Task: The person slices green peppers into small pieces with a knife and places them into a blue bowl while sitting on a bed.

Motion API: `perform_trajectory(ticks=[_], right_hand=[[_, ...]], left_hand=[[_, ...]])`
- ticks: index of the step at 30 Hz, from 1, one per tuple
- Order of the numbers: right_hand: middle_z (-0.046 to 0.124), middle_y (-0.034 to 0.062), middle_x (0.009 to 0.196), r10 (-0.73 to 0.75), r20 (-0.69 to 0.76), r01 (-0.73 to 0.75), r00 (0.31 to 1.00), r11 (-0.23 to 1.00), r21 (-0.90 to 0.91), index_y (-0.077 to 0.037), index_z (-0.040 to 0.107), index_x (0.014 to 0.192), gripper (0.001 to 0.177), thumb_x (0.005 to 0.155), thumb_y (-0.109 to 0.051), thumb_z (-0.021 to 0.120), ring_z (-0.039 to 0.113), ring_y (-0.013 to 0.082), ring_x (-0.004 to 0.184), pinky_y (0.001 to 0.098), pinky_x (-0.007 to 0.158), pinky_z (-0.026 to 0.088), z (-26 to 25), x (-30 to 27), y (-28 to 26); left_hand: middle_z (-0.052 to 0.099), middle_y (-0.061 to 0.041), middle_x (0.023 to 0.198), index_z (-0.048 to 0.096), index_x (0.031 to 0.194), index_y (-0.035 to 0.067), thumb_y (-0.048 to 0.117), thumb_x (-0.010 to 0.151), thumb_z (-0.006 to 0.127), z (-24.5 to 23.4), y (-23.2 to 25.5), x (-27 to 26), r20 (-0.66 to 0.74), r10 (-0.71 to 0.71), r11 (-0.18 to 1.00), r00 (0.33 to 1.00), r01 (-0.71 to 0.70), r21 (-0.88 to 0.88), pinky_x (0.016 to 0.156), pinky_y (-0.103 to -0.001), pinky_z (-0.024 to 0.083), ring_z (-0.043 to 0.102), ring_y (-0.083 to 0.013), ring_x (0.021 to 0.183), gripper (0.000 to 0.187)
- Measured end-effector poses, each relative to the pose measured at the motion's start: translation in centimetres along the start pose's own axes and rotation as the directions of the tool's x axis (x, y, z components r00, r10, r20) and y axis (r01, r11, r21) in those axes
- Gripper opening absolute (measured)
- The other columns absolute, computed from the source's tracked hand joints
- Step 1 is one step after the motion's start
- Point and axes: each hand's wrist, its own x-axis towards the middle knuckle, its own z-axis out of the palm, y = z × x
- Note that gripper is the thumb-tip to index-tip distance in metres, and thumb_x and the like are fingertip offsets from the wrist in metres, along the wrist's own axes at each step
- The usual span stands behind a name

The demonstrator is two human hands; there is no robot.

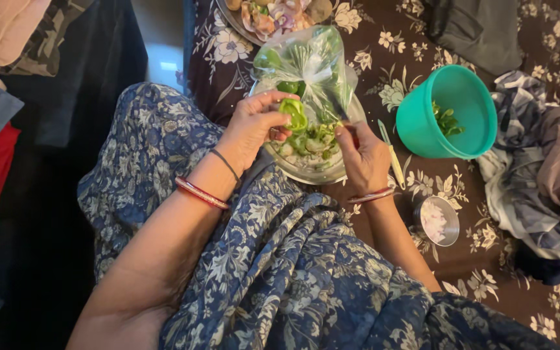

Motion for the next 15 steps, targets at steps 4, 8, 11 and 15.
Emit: perform_trajectory(ticks=[4, 8, 11, 15], right_hand=[[0.065, 0.0009, 0.072, -0.017, 0.110, 0.005, 0.994, 0.994, 0.105, -0.004, 0.071, 0.100, 0.030, 0.087, -0.029, 0.080, 0.054, 0.0075, 0.063, 0.0263, 0.055, 0.044, 0.6, 1.4, -0.4], [0.063, 0.0027, 0.076, -0.132, 0.250, 0.053, 0.959, 0.953, 0.298, -0.002, 0.074, 0.096, 0.014, 0.089, -0.012, 0.080, 0.052, 0.0064, 0.066, 0.0237, 0.057, 0.040, 2.1, 3.8, 2.5], [0.074, 0.0024, 0.091, -0.316, 0.068, 0.276, 0.946, 0.899, 0.339, -0.002, 0.072, 0.103, 0.013, 0.092, -0.006, 0.076, 0.065, 0.0053, 0.079, 0.0203, 0.069, 0.053, -1.2, 6.1, 6.0], [0.077, 0.0069, 0.093, -0.184, -0.373, 0.185, 0.910, 0.982, -0.033, -0.001, 0.076, 0.103, 0.012, 0.091, 0.000, 0.077, 0.064, 0.0092, 0.072, 0.0257, 0.064, 0.049, -11.7, 8.0, 10.4]], left_hand=[[0.072, -0.004, 0.094, 0.071, 0.124, 0.004, 0.000, 0.088, 0.070, 0.5, -0.3, 0.1, 0.117, 0.088, 0.984, 0.989, -0.105, 0.143, 0.066, -0.023, 0.057, 0.067, -0.0099, 0.073, 0.037], [0.074, -0.005, 0.104, 0.066, 0.131, 0.002, 0.004, 0.090, 0.069, 1.0, 0.5, -0.7, 0.244, 0.060, 0.990, 0.968, -0.090, 0.109, 0.072, -0.024, 0.059, 0.070, -0.0111, 0.080, 0.041], [0.073, -0.005, 0.107, 0.060, 0.133, 0.002, 0.006, 0.087, 0.069, 1.0, 1.1, -0.9, 0.178, 0.056, 0.993, 0.983, -0.072, 0.089, 0.071, -0.025, 0.060, 0.073, -0.0129, 0.081, 0.047], [0.072, -0.009, 0.100, 0.063, 0.127, -0.002, 0.011, 0.089, 0.072, 0.8, 1.2, -0.5, -0.019, 0.117, 0.978, 0.993, -0.112, 0.174, 0.064, -0.024, 0.056, 0.073, -0.0148, 0.077, 0.041]])
